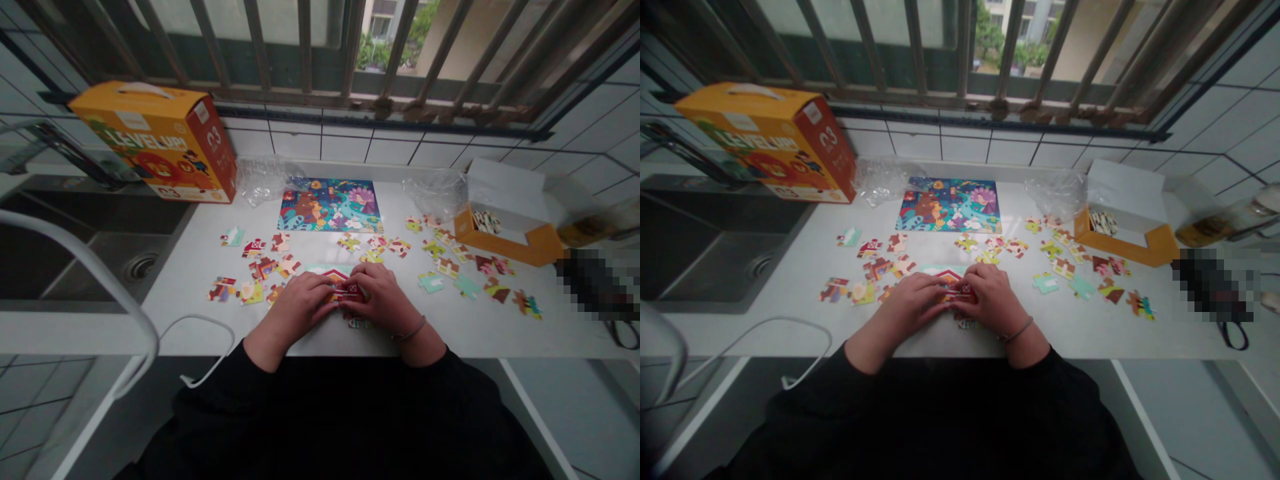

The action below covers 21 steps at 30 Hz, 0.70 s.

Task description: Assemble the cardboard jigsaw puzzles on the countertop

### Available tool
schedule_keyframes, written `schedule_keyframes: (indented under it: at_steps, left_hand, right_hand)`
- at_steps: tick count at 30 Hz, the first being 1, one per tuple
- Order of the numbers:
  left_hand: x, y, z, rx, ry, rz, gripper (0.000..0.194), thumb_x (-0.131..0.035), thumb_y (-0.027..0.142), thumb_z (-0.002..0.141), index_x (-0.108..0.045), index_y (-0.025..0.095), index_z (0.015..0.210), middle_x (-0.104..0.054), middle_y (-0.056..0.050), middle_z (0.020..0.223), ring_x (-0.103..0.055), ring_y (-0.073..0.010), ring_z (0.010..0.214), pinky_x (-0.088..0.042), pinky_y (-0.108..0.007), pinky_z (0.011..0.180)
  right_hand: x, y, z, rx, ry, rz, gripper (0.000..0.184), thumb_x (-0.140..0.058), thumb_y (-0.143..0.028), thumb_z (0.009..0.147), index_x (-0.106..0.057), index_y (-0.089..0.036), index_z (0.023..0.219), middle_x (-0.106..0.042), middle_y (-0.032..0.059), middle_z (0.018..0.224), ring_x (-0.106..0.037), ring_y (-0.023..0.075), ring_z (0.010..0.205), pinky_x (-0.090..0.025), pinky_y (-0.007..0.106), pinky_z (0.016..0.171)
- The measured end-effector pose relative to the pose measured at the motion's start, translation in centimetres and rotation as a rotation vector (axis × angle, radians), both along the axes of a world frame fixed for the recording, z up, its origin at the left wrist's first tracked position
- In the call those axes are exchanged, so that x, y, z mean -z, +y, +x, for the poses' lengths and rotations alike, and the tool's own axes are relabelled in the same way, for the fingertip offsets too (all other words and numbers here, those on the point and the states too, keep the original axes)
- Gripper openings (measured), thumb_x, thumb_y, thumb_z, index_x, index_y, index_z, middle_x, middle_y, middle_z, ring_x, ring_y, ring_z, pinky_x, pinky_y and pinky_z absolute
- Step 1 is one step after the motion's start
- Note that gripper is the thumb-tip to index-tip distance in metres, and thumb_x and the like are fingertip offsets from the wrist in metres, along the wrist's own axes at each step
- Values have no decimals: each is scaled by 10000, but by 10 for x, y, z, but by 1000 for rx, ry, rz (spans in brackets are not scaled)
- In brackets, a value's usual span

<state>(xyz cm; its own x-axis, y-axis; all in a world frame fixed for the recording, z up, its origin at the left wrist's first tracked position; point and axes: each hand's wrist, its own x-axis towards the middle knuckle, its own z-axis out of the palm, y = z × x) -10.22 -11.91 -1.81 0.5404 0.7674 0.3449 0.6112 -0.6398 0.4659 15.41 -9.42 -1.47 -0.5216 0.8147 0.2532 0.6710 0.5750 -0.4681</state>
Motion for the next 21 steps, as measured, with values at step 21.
schedule_keyframes:
  at_steps: [21]
  left_hand:
    - [-2, 0, 2, -7, 31, -14, 156, -700, 318, 1065, -744, 253, 1199, -787, -79, 1277, -705, -279, 1203, -565, -487, 1034]
  right_hand:
    - [-1, -1, -2, 4, -30, -4, 322, -873, -454, 918, -753, -273, 1157, -714, 85, 1245, -631, 300, 1152, -437, 462, 979]
